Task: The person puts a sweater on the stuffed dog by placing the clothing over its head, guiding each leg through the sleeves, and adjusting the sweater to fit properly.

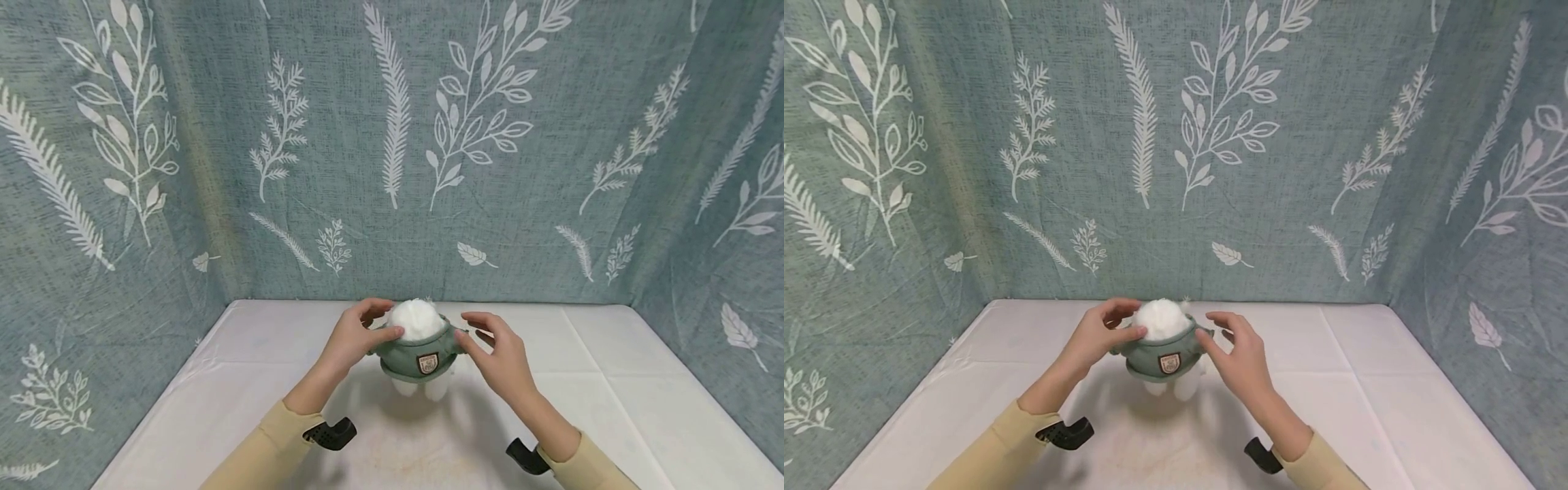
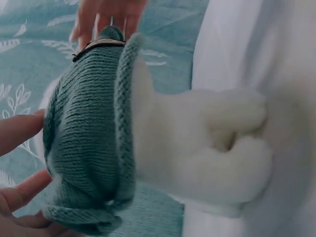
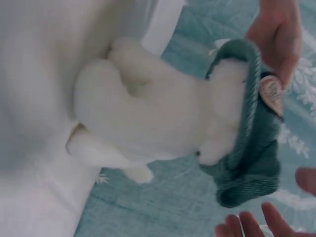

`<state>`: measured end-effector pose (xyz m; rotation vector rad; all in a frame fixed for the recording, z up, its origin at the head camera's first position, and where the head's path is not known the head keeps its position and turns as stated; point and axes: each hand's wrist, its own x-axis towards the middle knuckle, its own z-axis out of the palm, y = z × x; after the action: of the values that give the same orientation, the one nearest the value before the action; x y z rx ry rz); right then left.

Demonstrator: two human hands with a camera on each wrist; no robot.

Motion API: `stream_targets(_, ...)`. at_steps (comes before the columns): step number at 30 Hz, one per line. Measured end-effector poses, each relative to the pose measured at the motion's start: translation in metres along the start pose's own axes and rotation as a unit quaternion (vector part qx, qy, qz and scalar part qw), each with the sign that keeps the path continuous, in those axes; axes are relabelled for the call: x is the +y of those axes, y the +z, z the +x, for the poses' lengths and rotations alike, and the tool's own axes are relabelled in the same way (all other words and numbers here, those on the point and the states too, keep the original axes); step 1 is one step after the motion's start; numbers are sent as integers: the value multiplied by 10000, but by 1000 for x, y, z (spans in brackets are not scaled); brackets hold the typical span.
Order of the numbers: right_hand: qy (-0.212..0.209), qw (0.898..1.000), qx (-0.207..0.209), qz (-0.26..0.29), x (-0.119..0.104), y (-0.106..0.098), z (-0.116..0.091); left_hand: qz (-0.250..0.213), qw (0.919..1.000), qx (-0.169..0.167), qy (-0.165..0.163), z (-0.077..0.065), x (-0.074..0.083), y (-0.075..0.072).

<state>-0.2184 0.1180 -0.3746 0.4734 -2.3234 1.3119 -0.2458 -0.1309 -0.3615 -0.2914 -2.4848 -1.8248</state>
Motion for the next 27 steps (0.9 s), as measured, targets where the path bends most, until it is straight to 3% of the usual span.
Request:
stream_targets(3, 119, 9997, 235, -10, -4, -6, -9, 18, 9999, -81, 80, 2, 6, 2)
stream_targets(5, 322, 9994, 159, 16, -5, -9, -15, 24, 9998, -148, 118, 4, 9, 3)
stream_targets(10, 931, 9939, -516, 291, -7, -5, -26, 172, 9990, -365, 201, 7, 14, 9)
stream_targets(17, 1465, 9756, -1299, 994, -7, 15, -34, 487, 9970, -568, 213, 9, 12, 13)
stream_targets(27, 1867, 9661, -987, 1488, -13, 32, -29, 883, 9941, -592, 231, 11, 7, 12)
